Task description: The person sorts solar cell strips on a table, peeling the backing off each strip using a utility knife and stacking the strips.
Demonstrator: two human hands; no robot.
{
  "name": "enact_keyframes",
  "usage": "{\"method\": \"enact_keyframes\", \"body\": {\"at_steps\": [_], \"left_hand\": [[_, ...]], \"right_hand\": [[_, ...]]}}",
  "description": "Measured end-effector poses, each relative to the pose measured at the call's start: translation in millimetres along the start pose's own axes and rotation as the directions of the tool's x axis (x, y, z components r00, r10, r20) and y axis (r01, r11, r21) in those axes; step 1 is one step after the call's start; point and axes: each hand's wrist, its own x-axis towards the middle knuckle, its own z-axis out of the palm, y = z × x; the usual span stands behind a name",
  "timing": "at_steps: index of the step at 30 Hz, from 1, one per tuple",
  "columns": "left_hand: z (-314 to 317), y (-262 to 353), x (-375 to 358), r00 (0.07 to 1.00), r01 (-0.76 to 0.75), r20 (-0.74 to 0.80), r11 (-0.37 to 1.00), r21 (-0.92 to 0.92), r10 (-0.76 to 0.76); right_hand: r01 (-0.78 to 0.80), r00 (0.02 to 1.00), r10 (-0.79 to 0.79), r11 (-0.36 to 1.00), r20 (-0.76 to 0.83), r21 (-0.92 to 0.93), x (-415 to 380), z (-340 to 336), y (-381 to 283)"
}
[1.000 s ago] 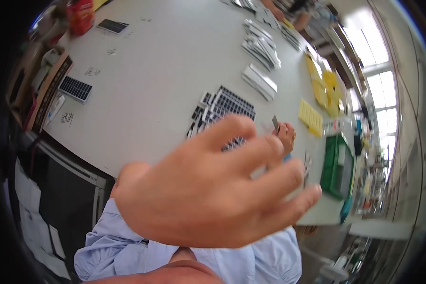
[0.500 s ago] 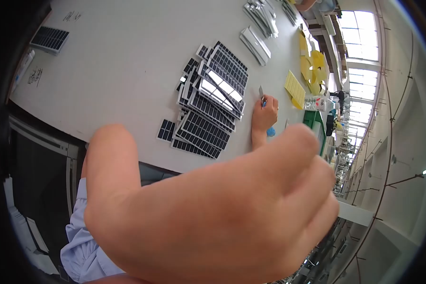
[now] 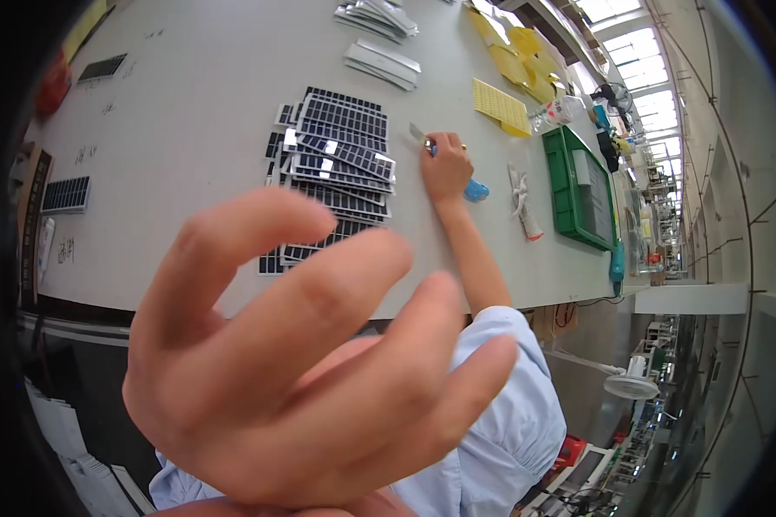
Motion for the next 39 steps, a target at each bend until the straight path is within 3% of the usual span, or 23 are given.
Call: {"method": "enact_keyframes", "body": {"at_steps": [3, 10, 15, 18, 21, 23, 25, 27, 29, 30, 31, 32, 33, 35, 36, 38, 39], "left_hand": [[7.1, 12.8, 0.5, 1.0, -0.015, 0.022, 0.998, -0.065, 0.016], [8.7, 28.4, -24.8, 0.973, 0.124, 0.214, 0.978, -0.166, -0.087], [28.8, 4.0, -21.9, 0.945, 0.031, 0.326, 0.979, -0.199, 0.036], [44.0, 0.3, -23.3, 0.942, 0.178, 0.329, 0.922, -0.343, -0.06], [50.8, 0.3, -25.8, 0.917, 0.218, 0.393, 0.903, -0.371, -0.06], [53.8, -0.1, -28.2, 0.899, 0.219, 0.436, 0.889, -0.401, -0.024], [55.2, -1.9, -30.9, 0.828, 0.304, 0.56, 0.863, -0.402, -0.031], [60.1, -25.3, -30.6, 0.752, 0.368, 0.658, 0.855, -0.366, -0.042], [79.8, -63.3, -35.7, 0.697, 0.38, 0.711, 0.889, -0.254, -0.095], [94.8, -87.1, -47.5, 0.699, 0.59, 0.67, 0.73, -0.344, -0.249], [108.1, -112.1, -58.8, 0.605, 0.698, 0.711, 0.669, -0.256, -0.359], [120.4, -134.3, -72.2, 0.496, 0.791, 0.736, 0.589, -0.163, -0.462], [134.3, -153.5, -93.1, 0.457, 0.794, 0.733, 0.602, -0.081, -0.504], [161.8, -173.3, -134.2, 0.373, 0.803, 0.747, 0.595, 0.037, -0.55], [172.8, -176.9, -150.0, 0.323, 0.813, 0.768, 0.577, 0.073, -0.553], [185.9, -176.9, -162.1, 0.249, 0.854, 0.858, 0.52, 0.024, -0.449], [192.4, -172.5, -166.2, 0.294, 0.863, 0.806, 0.505, 0.007, -0.513]], "right_hand": [[0.045, 0.999, -0.045, 0.999, -0.014, 0.005, 0.7, 2.1, 0.4], [0.137, 0.991, -0.137, 0.991, -0.004, 0.007, 8.6, 9.2, -2.7], [0.063, 0.995, -0.067, 0.996, 0.073, 0.06, 12.4, 7.1, -5.3], [0.044, 0.992, -0.055, 0.995, 0.118, 0.089, 16.0, 2.1, -6.0], [0.056, 0.984, -0.085, 0.983, 0.158, 0.177, 31.5, 1.0, -9.1], [-0.038, 0.957, -0.047, 0.959, 0.287, 0.283, 53.6, 1.0, -9.8], [-0.107, 0.928, -0.022, 0.94, 0.373, 0.323, 75.7, -16.3, -26.1], [-0.044, 0.856, -0.242, 0.846, 0.457, 0.531, 82.2, -25.8, -37.2], [0.049, 0.76, -0.39, 0.832, 0.52, 0.552, 80.7, -9.4, -30.9], [-0.294, 0.726, -0.304, 0.674, 0.616, 0.678, 81.4, 8.6, -22.2], [-0.288, 0.735, -0.309, 0.663, 0.603, 0.691, 85.8, 2.7, -27.5], [-0.198, 0.696, -0.31, 0.783, 0.647, 0.589, 91.2, -9.5, -35.3], [-0.095, 0.66, -0.299, 0.877, 0.689, 0.472, 94.5, -16.1, -39.7], [-0.085, 0.69, -0.331, 0.847, 0.644, 0.526, 91.9, -3.6, -31.5], [-0.029, 0.752, -0.358, 0.82, 0.553, 0.571, 89.2, 1.0, -29.5], [0.032, 0.807, -0.382, 0.791, 0.451, 0.611, 92.7, 4.2, -28.9], [0.008, 0.82, -0.364, 0.778, 0.441, 0.628, 94.9, 5.4, -28.8]]}}
